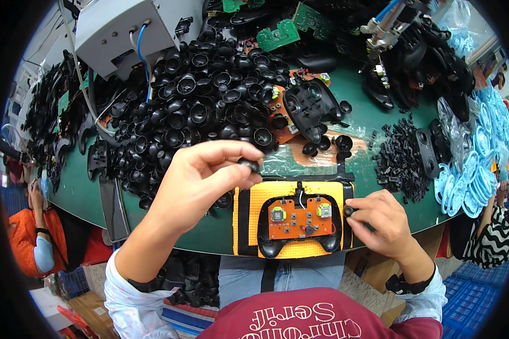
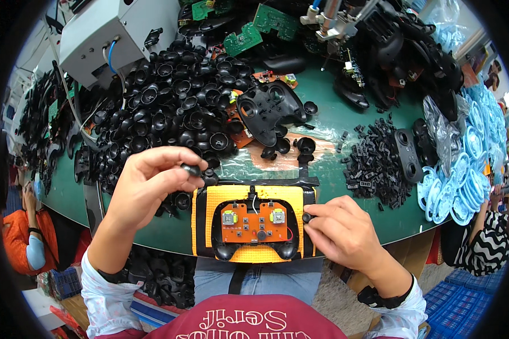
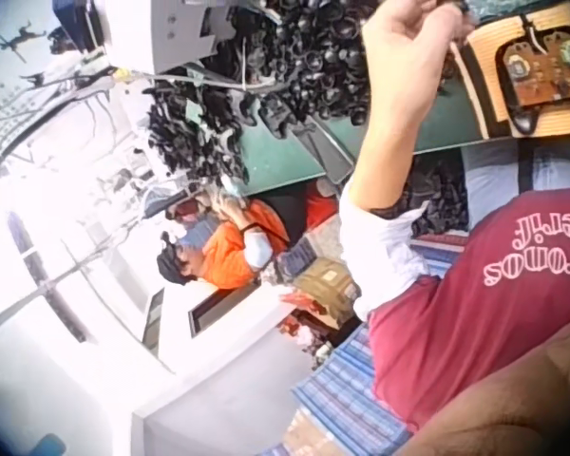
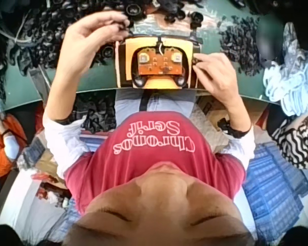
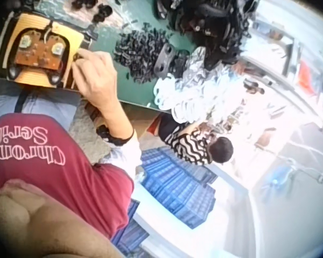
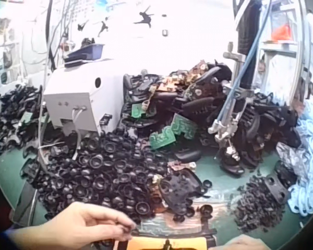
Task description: Assembling the internal components and external shell of a game controller at a manufacturing workbench.
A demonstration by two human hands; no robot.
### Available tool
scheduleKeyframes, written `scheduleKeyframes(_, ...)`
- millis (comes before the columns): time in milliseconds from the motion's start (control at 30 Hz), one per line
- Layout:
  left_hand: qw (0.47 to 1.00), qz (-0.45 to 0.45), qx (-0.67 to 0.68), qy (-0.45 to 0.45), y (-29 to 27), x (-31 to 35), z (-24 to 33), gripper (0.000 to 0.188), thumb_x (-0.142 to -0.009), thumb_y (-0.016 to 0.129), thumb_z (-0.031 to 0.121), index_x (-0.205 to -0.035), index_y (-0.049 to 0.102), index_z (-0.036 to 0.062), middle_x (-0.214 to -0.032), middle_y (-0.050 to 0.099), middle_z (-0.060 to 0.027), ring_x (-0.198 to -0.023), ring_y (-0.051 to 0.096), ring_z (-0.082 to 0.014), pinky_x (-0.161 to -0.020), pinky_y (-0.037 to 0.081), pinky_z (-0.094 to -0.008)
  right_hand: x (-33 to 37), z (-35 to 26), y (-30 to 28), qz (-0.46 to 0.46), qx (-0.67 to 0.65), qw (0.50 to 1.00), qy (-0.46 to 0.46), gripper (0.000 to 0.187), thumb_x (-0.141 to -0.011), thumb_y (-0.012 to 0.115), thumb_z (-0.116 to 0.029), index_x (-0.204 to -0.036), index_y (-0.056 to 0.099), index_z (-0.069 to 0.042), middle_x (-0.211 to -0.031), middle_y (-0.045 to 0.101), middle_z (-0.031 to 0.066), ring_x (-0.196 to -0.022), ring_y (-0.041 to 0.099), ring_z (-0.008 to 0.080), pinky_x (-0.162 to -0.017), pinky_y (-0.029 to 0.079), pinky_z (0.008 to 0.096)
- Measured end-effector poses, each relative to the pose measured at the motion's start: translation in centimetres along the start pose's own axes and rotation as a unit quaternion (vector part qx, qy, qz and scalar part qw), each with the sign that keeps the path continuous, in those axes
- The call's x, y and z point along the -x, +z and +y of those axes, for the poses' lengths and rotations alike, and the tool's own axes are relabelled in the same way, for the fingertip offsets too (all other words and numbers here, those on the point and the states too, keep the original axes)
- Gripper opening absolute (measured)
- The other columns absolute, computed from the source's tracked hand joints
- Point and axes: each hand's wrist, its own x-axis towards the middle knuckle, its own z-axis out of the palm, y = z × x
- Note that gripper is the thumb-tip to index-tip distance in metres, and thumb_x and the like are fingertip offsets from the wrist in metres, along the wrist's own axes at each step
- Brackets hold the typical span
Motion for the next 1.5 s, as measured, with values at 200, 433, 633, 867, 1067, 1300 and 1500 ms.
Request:
scheduleKeyframes(200, 0.996, 0.016, 0.083, 0.04, 0.4, 2.9, -1.8, 0.027, -0.088, 0.067, -0.002, -0.114, 0.063, -0.0061, -0.111, 0.063, -0.0106, -0.1, 0.063, -0.0145, -0.089, 0.053, -0.0276, -0.4, -0.6, -0.5, 0.04, -0.051, 0.997, 0.035, 0.024, -0.07, 0.079, 0.003, -0.091, 0.069, -0.002, -0.092, 0.07, 0.0102, -0.078, 0.067, 0.0261, -0.067, 0.053, 0.0331)
scheduleKeyframes(433, 0.991, 0.037, 0.019, 0.13, 1.5, 4.8, -4.4, 0.028, -0.084, 0.068, -0.008, -0.111, 0.068, -0.0015, -0.118, 0.059, -0.012, -0.109, 0.061, -0.0189, -0.093, 0.054, -0.03, -2.8, -2.3, 1.4, 0.07, -0.116, 0.991, -0.009, 0.024, -0.071, 0.079, 0.001, -0.093, 0.07, -0.002, -0.09, 0.069, 0.0106, -0.076, 0.067, 0.0248, -0.065, 0.054, 0.0324)
scheduleKeyframes(633, 0.953, 0.029, -0.228, 0.195, 2.5, 4.3, -4.5, 0.026, -0.077, 0.076, -0.001, -0.102, 0.071, -0.0022, -0.109, 0.068, -0.0134, -0.101, 0.068, -0.0228, -0.089, 0.053, -0.0331, -3.4, -2.6, 1.3, 0.029, -0.08, 0.996, 0.012, 0.022, -0.07, 0.08, 0.001, -0.09, 0.07, -0.002, -0.088, 0.068, 0.009, -0.076, 0.067, 0.0242, -0.064, 0.053, 0.0317)
scheduleKeyframes(867, 0.899, 0.054, -0.342, 0.268, 3.4, 2.9, -5.7, 0.028, -0.068, 0.084, 0.006, -0.094, 0.074, 0.0062, -0.091, 0.065, -0.0048, -0.088, 0.06, -0.0214, -0.08, 0.047, -0.0339, -3.4, -2.7, 1.2, 0.04, -0.087, 0.995, 0.031, 0.022, -0.07, 0.079, 0.002, -0.089, 0.07, -0.003, -0.087, 0.068, 0.0086, -0.076, 0.067, 0.0236, -0.064, 0.054, 0.0318)
scheduleKeyframes(1067, 0.902, 0.046, -0.339, 0.262, 3.2, 2.7, -5.9, 0.028, -0.066, 0.085, 0.009, -0.091, 0.074, 0.0078, -0.088, 0.066, -0.0033, -0.084, 0.058, -0.0214, -0.078, 0.044, -0.0337, -3.7, -2.4, 1.1, 0.019, -0.111, 0.993, 0.039, 0.023, -0.069, 0.079, 0.002, -0.089, 0.07, -0.003, -0.087, 0.068, 0.0086, -0.076, 0.067, 0.0239, -0.065, 0.053, 0.0314)
scheduleKeyframes(1300, 0.888, 0.042, -0.38, 0.256, 3.6, 2.8, -5.1, 0.028, -0.065, 0.086, 0.011, -0.09, 0.073, 0.0086, -0.087, 0.065, -0.0021, -0.083, 0.057, -0.021, -0.078, 0.042, -0.0347, -3.9, -2.4, 0.7, 0.005, -0.113, 0.992, 0.05, 0.024, -0.069, 0.078, 0.003, -0.09, 0.07, -0.003, -0.089, 0.069, 0.0084, -0.077, 0.067, 0.0239, -0.067, 0.053, 0.0331)
scheduleKeyframes(1500, 0.887, 0.02, -0.394, 0.239, 3.8, 3.2, -4.6, 0.026, -0.07, 0.082, 0.008, -0.095, 0.072, 0.008, -0.093, 0.065, -0.0033, -0.088, 0.057, -0.0225, -0.082, 0.04, -0.0354, -4.1, -1.9, 0.4, -0.041, -0.14, 0.989, 0.026, 0.021, -0.072, 0.076, 0.002, -0.091, 0.071, -0.003, -0.098, 0.072, 0.0111, -0.085, 0.07, 0.0258, -0.074, 0.055, 0.0352)
